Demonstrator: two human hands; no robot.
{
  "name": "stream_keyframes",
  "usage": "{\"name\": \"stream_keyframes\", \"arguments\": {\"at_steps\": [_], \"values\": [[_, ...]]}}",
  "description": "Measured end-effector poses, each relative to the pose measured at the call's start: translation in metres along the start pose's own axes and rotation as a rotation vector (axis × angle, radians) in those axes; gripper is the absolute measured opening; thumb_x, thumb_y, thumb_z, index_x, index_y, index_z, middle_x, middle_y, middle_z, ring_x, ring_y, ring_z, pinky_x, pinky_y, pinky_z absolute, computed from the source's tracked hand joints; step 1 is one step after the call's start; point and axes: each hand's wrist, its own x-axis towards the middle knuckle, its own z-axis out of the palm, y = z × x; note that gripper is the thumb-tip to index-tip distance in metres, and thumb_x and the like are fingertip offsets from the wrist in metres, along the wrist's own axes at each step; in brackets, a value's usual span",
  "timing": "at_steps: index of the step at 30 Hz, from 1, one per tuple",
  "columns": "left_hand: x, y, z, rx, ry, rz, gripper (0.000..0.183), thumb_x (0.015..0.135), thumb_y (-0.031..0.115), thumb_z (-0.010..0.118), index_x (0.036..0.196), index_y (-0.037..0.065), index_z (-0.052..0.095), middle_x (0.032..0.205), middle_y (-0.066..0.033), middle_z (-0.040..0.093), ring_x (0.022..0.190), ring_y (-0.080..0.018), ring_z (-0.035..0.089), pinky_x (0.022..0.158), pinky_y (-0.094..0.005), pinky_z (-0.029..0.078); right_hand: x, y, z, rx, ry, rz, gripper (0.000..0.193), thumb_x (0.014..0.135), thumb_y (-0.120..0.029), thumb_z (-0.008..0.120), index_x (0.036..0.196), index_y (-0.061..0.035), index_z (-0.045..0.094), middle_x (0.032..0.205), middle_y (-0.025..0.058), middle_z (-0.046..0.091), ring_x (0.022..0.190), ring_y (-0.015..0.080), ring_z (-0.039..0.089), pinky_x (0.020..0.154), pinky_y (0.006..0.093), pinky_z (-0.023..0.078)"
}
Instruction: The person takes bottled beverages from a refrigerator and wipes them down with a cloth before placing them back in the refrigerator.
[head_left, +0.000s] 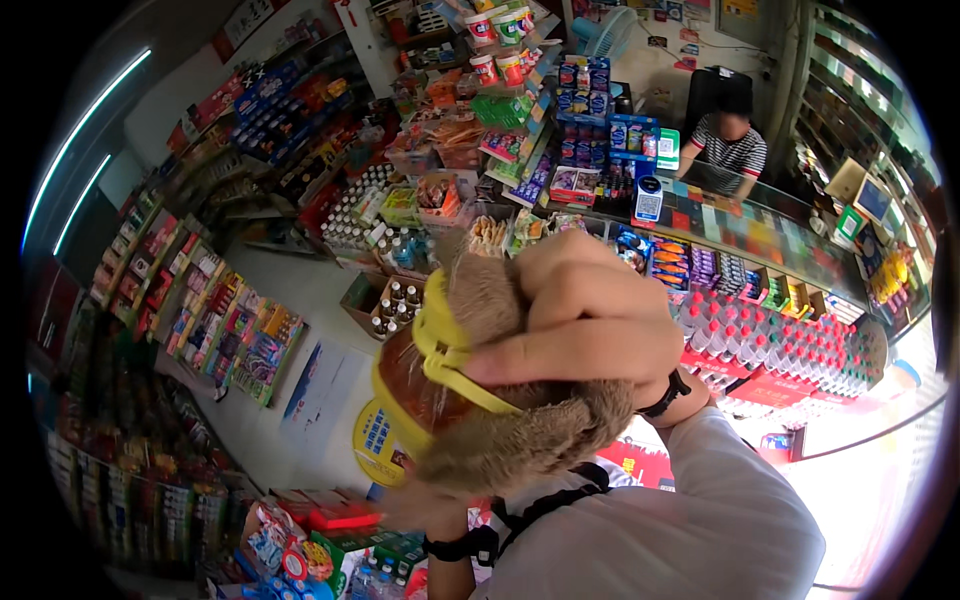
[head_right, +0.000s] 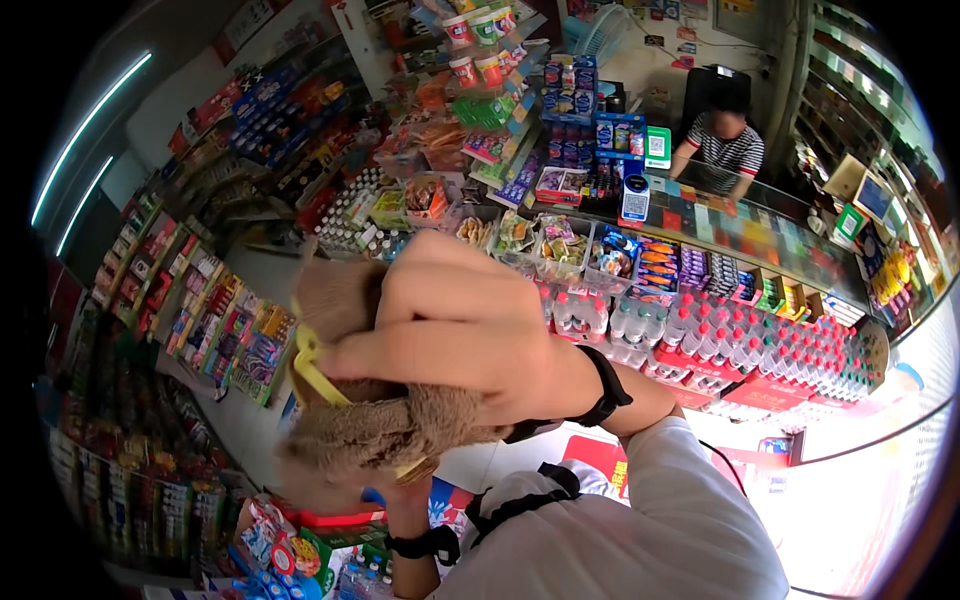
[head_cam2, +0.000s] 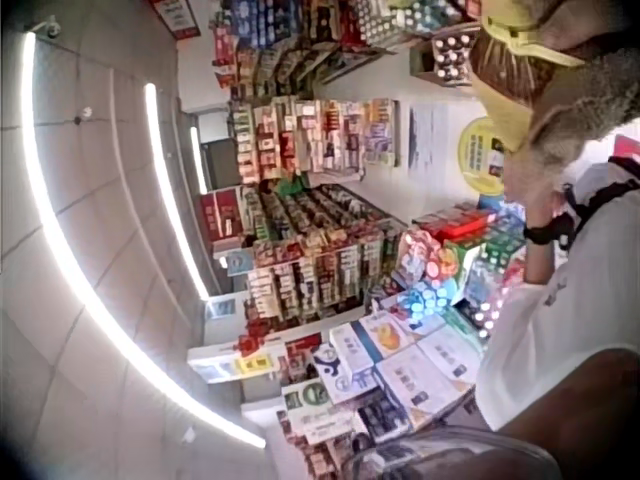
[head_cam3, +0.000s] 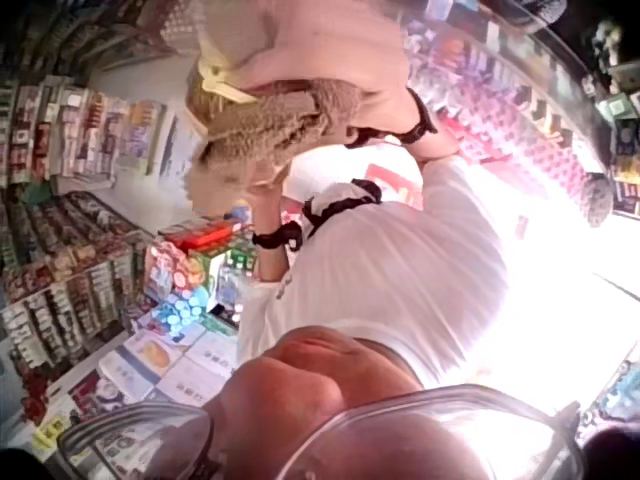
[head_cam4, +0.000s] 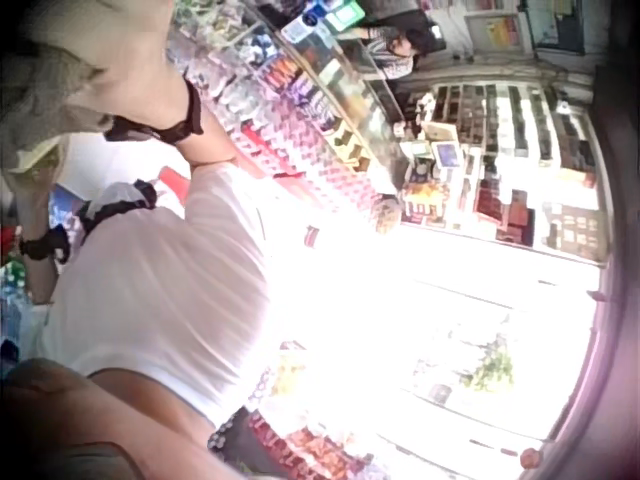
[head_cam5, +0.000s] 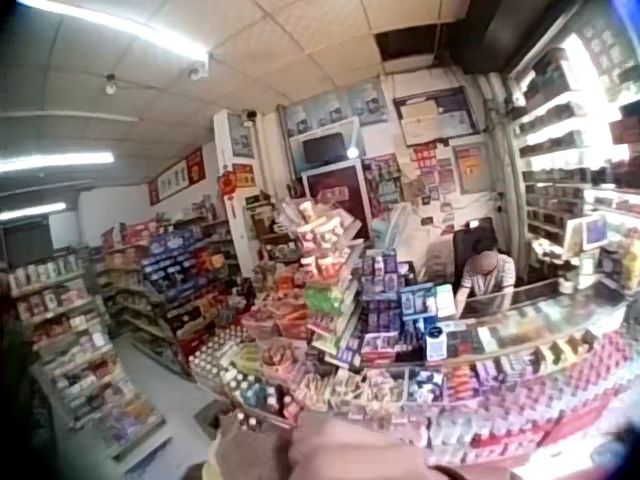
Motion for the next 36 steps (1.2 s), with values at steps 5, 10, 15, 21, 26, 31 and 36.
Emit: {"name": "stream_keyframes", "arguments": {"at_steps": [5,10,15,21,26,31,36], "values": [[-0.011,-0.038,0.004,-0.145,-0.186,0.045,0.063,0.09,0.056,0.041,0.135,0.01,0.042,0.135,-0.0078,0.047,0.124,-0.0285,0.045,0.106,-0.0457,0.034,-0.024,0.003,-0.021,0.369,0.08,0.151,0.037,0.072,-0.02,0.076,0.103,0.0,0.066,0.091,0.0087,0.054,0.08,0.0214,0.053,0.072,0.0307,0.042],[-0.036,-0.056,-0.035,0.014,-0.075,-0.01,0.065,0.091,0.057,0.041,0.139,0.014,0.035,0.136,-0.0084,0.045,0.122,-0.0285,0.046,0.102,-0.0465,0.037,-0.033,0.004,-0.033,0.472,0.059,0.32,0.07,0.079,-0.017,0.073,0.136,-0.015,0.031,0.131,0.0258,0.042,0.121,0.0383,0.044,0.099,0.0464,0.036],[-0.028,-0.063,-0.028,0.021,-0.042,0.102,0.076,0.085,0.063,0.047,0.143,0.017,0.029,0.14,-0.0096,0.04,0.124,-0.0293,0.045,0.101,-0.0481,0.039,-0.019,-0.007,-0.05,0.262,-0.104,0.212,0.087,0.073,-0.022,0.079,0.141,-0.0131,0.025,0.129,0.0271,0.049,0.125,0.0411,0.044,0.101,0.0448,0.038],[-0.028,-0.047,-0.004,0.073,0.16,0.077,0.074,0.082,0.069,0.042,0.139,0.021,0.035,0.138,-0.0039,0.042,0.123,-0.0285,0.044,0.099,-0.0498,0.038,-0.019,-0.01,-0.032,0.096,-0.284,0.28,0.084,0.074,-0.019,0.076,0.139,0.0019,0.027,0.129,0.0203,0.052,0.122,0.0332,0.049,0.102,0.0398,0.038],[-0.019,-0.027,-0.022,0.01,0.138,0.026,0.071,0.083,0.069,0.038,0.139,0.024,0.037,0.139,-0.0016,0.042,0.122,-0.0278,0.046,0.093,-0.0527,0.041,-0.017,-0.018,-0.003,0.377,0.064,0.402,0.058,0.077,-0.018,0.072,0.127,0.0007,0.049,0.125,0.0177,0.055,0.111,0.0291,0.058,0.091,0.0337,0.048],[-0.009,0.009,-0.045,0.006,0.073,-0.091,0.074,0.084,0.072,0.032,0.141,0.026,0.032,0.142,0.0,0.038,0.127,-0.0276,0.041,0.093,-0.0559,0.04,-0.012,-0.031,0.013,-0.391,-0.273,0.217,0.048,0.072,-0.017,0.07,0.117,-0.0026,0.06,0.103,0.0126,0.067,0.084,0.0238,0.067,0.065,0.0263,0.054],[0.009,0.035,-0.071,0.123,-0.028,-0.021,0.067,0.089,0.066,0.03,0.142,0.025,0.031,0.141,-0.0025,0.04,0.126,-0.0292,0.042,0.096,-0.0569,0.038,-0.012,-0.042,0.052,-0.391,-0.161,0.611,0.033,0.065,-0.01,0.072,0.095,-0.0037,0.062,0.076,0.0145,0.063,0.069,0.0321,0.063,0.061,0.0359,0.05]]}}
